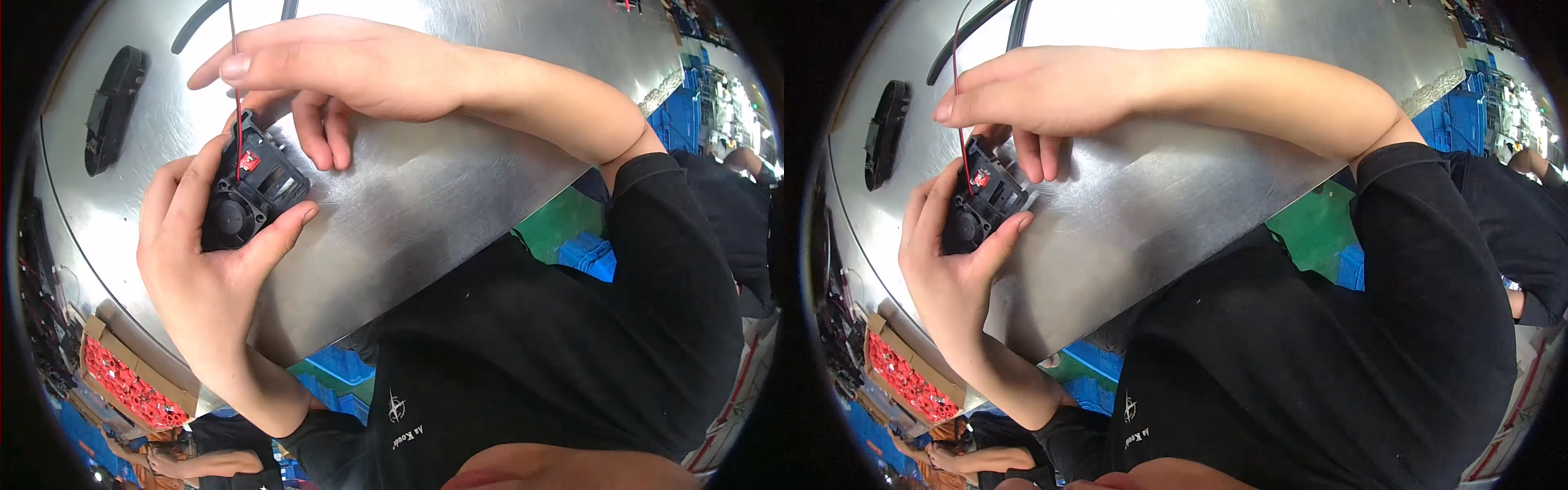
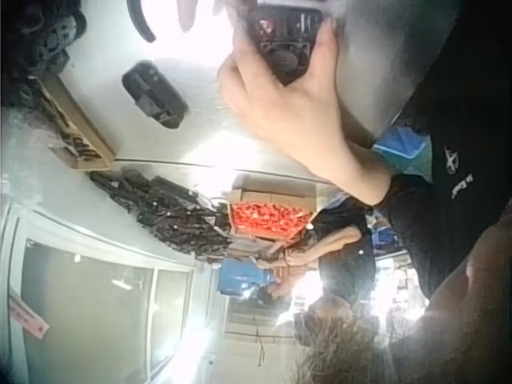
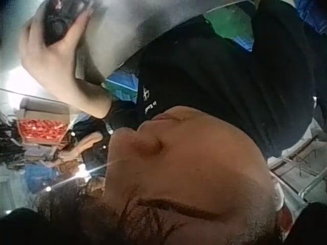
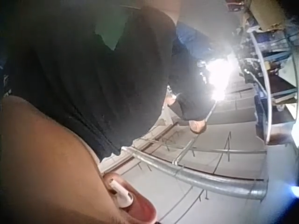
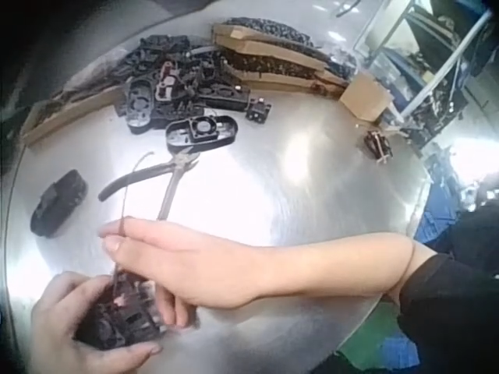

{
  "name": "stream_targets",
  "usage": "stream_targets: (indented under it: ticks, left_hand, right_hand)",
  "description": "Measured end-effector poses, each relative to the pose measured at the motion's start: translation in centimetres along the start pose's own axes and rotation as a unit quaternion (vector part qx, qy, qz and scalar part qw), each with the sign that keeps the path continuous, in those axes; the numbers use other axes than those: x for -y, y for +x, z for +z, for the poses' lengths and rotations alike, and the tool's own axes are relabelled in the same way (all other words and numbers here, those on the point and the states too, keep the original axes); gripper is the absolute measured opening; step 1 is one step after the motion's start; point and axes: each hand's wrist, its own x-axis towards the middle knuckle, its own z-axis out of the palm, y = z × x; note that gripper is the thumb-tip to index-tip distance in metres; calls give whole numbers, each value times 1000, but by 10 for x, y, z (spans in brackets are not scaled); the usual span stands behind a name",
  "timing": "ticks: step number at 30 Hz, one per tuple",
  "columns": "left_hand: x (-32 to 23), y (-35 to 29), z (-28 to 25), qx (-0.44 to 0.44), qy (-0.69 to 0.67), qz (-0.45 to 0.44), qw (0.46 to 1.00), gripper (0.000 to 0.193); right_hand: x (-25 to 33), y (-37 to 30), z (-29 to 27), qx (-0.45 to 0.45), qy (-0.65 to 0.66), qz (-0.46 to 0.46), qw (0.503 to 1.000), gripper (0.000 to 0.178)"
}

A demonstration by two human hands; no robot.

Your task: Assembling and wiring electronic components at a workbench.

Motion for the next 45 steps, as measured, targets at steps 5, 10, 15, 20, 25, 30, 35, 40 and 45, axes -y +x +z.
stream_targets:
  ticks: [5,10,15,20,25,30,35,40,45]
  left_hand:
    - [1,0,1,-17,25,11,999,72]
    - [2,1,-2,5,12,1,1000,72]
    - [5,1,-2,-18,23,25,999,73]
    - [8,-1,7,-79,-26,98,992,77]
    - [3,-3,-1,-106,-43,84,990,78]
    - [6,-4,1,-68,-12,63,996,77]
    - [6,-3,-2,-44,-11,60,997,78]
    - [6,-4,-5,-32,-121,44,991,82]
    - [11,-8,-12,-35,-170,41,984,87]
  right_hand:
    - [9,-5,3,9,-16,45,999,71]
    - [10,-4,-2,36,-30,47,998,66]
    - [11,-5,-4,81,-32,4,996,80]
    - [-10,-6,8,22,-112,-163,980,83]
    - [-8,-11,12,-19,-103,-194,975,80]
    - [-3,-12,13,-14,-191,-136,972,70]
    - [-12,-8,12,-31,-304,-229,924,80]
    - [-16,-7,10,15,-145,-183,972,89]
    - [-14,-3,6,27,-91,-217,972,92]
